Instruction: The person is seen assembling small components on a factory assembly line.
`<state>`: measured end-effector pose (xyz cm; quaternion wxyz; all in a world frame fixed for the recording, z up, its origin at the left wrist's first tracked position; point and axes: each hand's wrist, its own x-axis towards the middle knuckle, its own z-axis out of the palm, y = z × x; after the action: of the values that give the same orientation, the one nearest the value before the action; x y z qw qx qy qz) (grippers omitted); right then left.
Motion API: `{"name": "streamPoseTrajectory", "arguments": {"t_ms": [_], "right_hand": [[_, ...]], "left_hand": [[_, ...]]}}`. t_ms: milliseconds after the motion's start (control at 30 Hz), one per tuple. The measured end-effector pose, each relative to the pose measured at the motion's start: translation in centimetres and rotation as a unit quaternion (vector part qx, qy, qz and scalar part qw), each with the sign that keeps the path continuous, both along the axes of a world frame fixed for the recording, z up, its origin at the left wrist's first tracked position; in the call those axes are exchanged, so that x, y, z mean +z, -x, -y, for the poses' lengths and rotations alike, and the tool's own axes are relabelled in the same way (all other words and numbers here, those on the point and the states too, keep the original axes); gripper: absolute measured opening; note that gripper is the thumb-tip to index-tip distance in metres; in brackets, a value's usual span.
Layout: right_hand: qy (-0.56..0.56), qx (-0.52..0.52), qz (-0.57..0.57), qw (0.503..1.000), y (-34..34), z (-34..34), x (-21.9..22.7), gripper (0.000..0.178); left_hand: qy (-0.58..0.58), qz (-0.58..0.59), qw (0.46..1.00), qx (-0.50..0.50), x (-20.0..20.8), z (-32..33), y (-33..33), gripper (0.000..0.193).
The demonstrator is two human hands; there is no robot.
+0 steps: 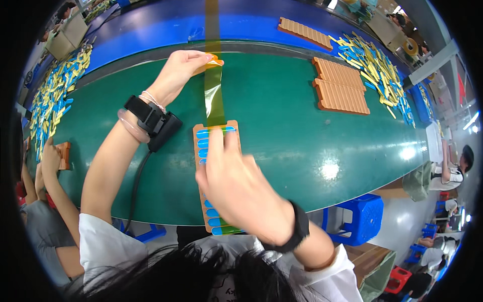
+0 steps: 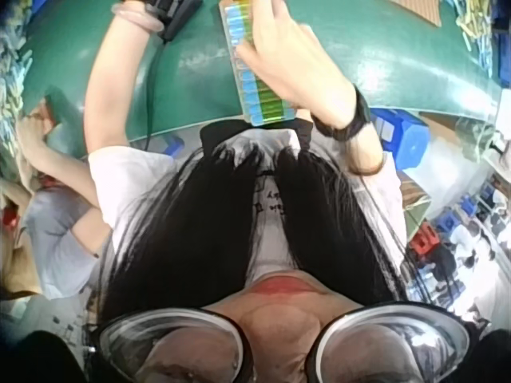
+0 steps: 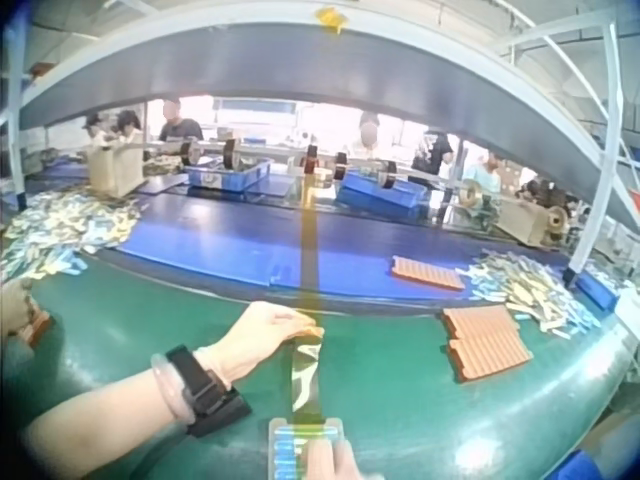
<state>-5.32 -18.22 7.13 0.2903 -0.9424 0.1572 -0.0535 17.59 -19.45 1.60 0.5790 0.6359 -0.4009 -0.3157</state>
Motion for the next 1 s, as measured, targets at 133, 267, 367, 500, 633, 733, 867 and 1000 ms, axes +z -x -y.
{"name": "streamPoseTrajectory", "arguments": {"t_ms": [133, 267, 367, 500, 633, 733, 867, 1000], "right_hand": [[0.11, 0.063, 0.066, 0.99, -4.1, 2.9, -0.6, 0.031], [0.069, -0.021, -0.003, 0.997, -6.7, 4.2, 0.3, 0.029], [0.045, -0.063, 0.07, 0.995, -6.3, 5.5, 0.4, 0.032], [-0.025, -0.069, 0.146, 0.987, -3.8, 8.5, -0.2, 0.052], [-0.243, -0.016, 0.075, 0.967, -3.0, 9.2, -0.1, 0.069], [-0.401, 0.092, 0.005, 0.911, -3.9, 9.6, -0.5, 0.06], [-0.581, 0.118, -0.063, 0.803, -3.7, 9.6, 0.9, 0.04], [-0.652, 0.142, 0.021, 0.744, -2.3, 10.1, 1.6, 0.032]], "left_hand": [[-0.015, -0.028, 0.999, -0.006, -0.2, -0.1, -0.1, 0.028], [-0.044, 0.0, 0.999, 0.006, -0.3, 0.3, -0.1, 0.029], [-0.035, -0.015, 0.999, 0.011, 0.1, 0.3, -0.6, 0.03], [0.04, -0.088, 0.995, -0.006, 3.2, -0.6, 0.6, 0.032], [0.132, -0.102, 0.986, -0.023, 6.5, -1.1, 0.5, 0.033], [0.142, -0.114, 0.983, 0.001, 8.2, -0.8, 0.2, 0.033], [0.142, -0.114, 0.983, 0.0, 9.7, -1.0, 0.6, 0.032], [0.132, 0.062, 0.989, -0.001, 9.7, -0.9, -0.9, 0.03]]}}
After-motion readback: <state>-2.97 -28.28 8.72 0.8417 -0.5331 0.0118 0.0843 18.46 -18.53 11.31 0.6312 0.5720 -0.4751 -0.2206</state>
